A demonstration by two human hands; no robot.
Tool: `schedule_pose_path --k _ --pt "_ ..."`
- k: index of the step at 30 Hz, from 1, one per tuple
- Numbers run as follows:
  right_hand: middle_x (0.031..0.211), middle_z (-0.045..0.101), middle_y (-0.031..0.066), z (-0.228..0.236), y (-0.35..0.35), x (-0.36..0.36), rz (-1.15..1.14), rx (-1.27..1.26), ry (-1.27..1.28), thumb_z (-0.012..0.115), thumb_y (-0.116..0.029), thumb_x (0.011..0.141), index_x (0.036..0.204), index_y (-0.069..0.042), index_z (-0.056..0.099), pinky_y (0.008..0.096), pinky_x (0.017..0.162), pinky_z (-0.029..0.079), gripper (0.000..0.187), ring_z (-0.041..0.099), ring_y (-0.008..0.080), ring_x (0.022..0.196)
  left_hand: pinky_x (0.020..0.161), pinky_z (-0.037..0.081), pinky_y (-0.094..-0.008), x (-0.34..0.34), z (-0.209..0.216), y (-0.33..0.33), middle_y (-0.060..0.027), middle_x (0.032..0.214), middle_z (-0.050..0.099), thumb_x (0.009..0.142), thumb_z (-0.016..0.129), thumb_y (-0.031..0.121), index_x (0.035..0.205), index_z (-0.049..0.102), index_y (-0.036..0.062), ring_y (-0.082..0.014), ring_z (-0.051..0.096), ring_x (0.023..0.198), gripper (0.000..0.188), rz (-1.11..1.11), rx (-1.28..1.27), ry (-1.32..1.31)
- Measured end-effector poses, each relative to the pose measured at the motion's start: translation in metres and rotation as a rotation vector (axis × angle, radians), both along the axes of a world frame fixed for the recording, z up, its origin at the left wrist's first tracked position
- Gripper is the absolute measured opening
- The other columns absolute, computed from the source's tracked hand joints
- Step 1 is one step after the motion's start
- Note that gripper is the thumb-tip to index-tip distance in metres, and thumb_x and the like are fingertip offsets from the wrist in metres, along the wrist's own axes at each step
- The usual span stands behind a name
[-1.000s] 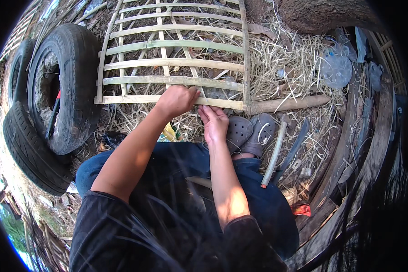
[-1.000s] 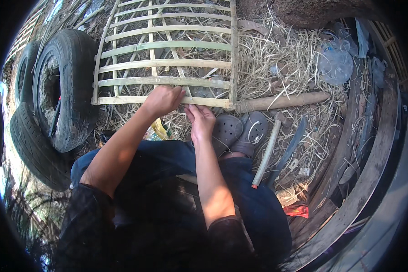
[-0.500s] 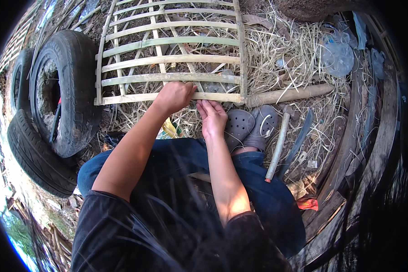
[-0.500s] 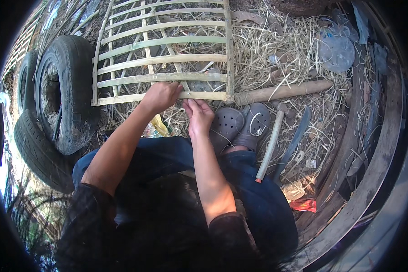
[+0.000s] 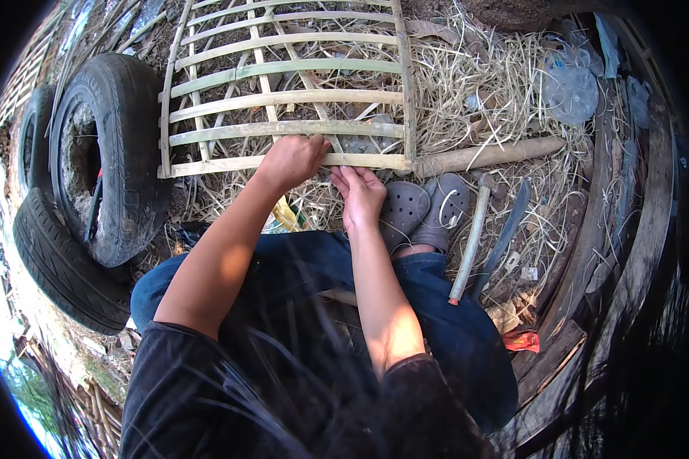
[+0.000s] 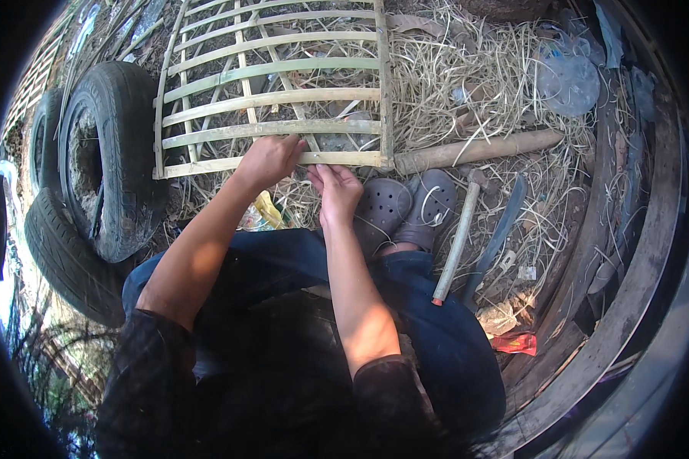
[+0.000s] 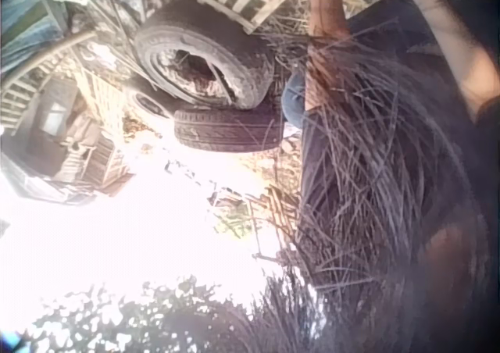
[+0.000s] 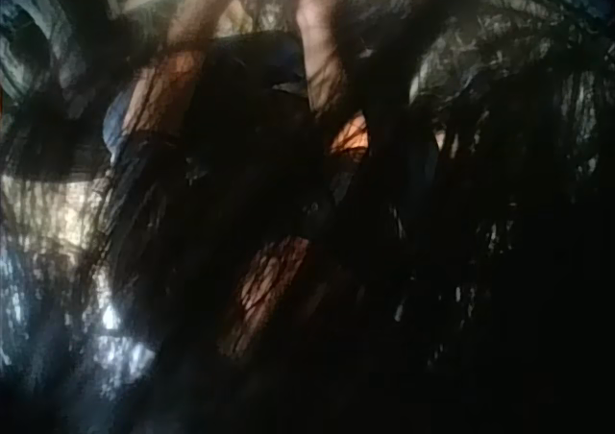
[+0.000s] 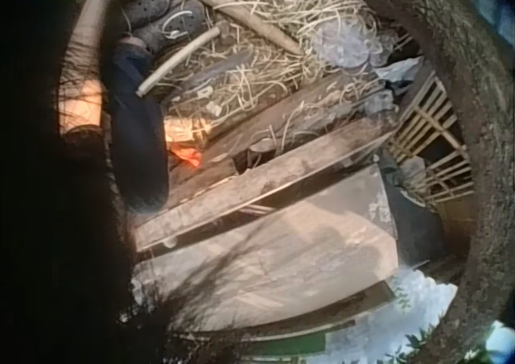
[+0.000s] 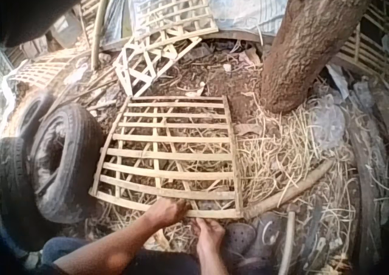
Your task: The person constructs a lattice structure by assembling bamboo strips, using a hammer to secure them with nails and a machete to trim edges.
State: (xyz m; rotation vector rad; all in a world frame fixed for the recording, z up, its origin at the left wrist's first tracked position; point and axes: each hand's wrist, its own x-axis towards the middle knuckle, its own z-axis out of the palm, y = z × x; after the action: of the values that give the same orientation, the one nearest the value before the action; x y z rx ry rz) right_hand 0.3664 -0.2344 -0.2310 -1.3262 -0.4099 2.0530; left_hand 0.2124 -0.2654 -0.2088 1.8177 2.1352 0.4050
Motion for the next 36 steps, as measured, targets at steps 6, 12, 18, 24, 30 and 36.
schedule_pose_path --k 6,12,18,24,30,36 --pt "0.090 0.068 0.0167 0.009 0.004 0.001 0.095 0.030 -0.101 0.063 0.002 0.087 0.098 0.011 0.062 0.0312 0.069 0.060 0.014 0.070 0.0222 0.077 0.056 0.052 -0.0464 0.000 0.001 -0.004 -0.0177 0.065 0.063 0.094 0.054 0.021 0.100 0.054 0.0055 -0.0359 0.064 0.062 0.016 -0.018 0.091 -0.051" --pt "0.088 0.068 0.0165 0.005 0.009 0.006 0.087 0.067 -0.118 0.063 0.002 0.087 0.097 0.011 0.062 0.0295 0.068 0.060 0.014 0.070 0.0214 0.076 0.063 0.054 -0.0431 0.000 0.005 -0.007 -0.0162 0.077 0.066 0.091 0.057 0.020 0.113 0.057 0.0071 -0.0336 0.065 0.074 0.025 -0.082 0.117 -0.073" --pt "0.088 0.069 0.0143 0.002 0.008 0.007 0.099 0.092 -0.101 0.066 0.002 0.085 0.095 0.010 0.063 0.0265 0.067 0.058 0.013 0.068 0.0172 0.074 0.064 0.054 -0.0420 0.001 0.010 -0.009 -0.0152 0.079 0.065 0.091 0.059 0.022 0.113 0.059 0.0068 -0.0328 0.065 0.075 0.027 -0.117 0.124 -0.032" --pt "0.088 0.068 0.0138 -0.015 0.003 -0.003 0.153 0.327 -0.254 0.064 0.007 0.083 0.097 0.008 0.061 0.0273 0.066 0.059 0.014 0.068 0.0171 0.074 0.066 0.054 -0.0416 0.001 0.013 -0.010 -0.0152 0.079 0.066 0.090 0.060 0.024 0.113 0.060 0.0057 -0.0326 0.065 0.075 0.030 -0.138 0.087 -0.023" --pt "0.079 0.069 0.0079 -0.013 0.000 -0.005 0.088 0.356 -0.254 0.065 0.003 0.082 0.090 0.005 0.064 0.0246 0.062 0.052 0.008 0.065 0.0109 0.067 0.069 0.053 -0.0418 -0.003 0.013 -0.012 -0.0149 0.081 0.065 0.090 0.060 0.021 0.121 0.058 0.0054 -0.0328 0.064 0.077 0.035 -0.153 0.062 -0.035" --pt "0.076 0.069 0.0076 -0.015 -0.002 -0.004 0.067 0.390 -0.268 0.066 0.002 0.082 0.086 0.005 0.064 0.0245 0.062 0.051 0.005 0.065 0.0106 0.067 0.071 0.053 -0.0415 0.002 0.019 -0.008 -0.0137 0.082 0.064 0.093 0.057 0.025 0.134 0.053 0.0131 -0.0317 0.063 0.079 0.043 -0.161 -0.040 0.004"
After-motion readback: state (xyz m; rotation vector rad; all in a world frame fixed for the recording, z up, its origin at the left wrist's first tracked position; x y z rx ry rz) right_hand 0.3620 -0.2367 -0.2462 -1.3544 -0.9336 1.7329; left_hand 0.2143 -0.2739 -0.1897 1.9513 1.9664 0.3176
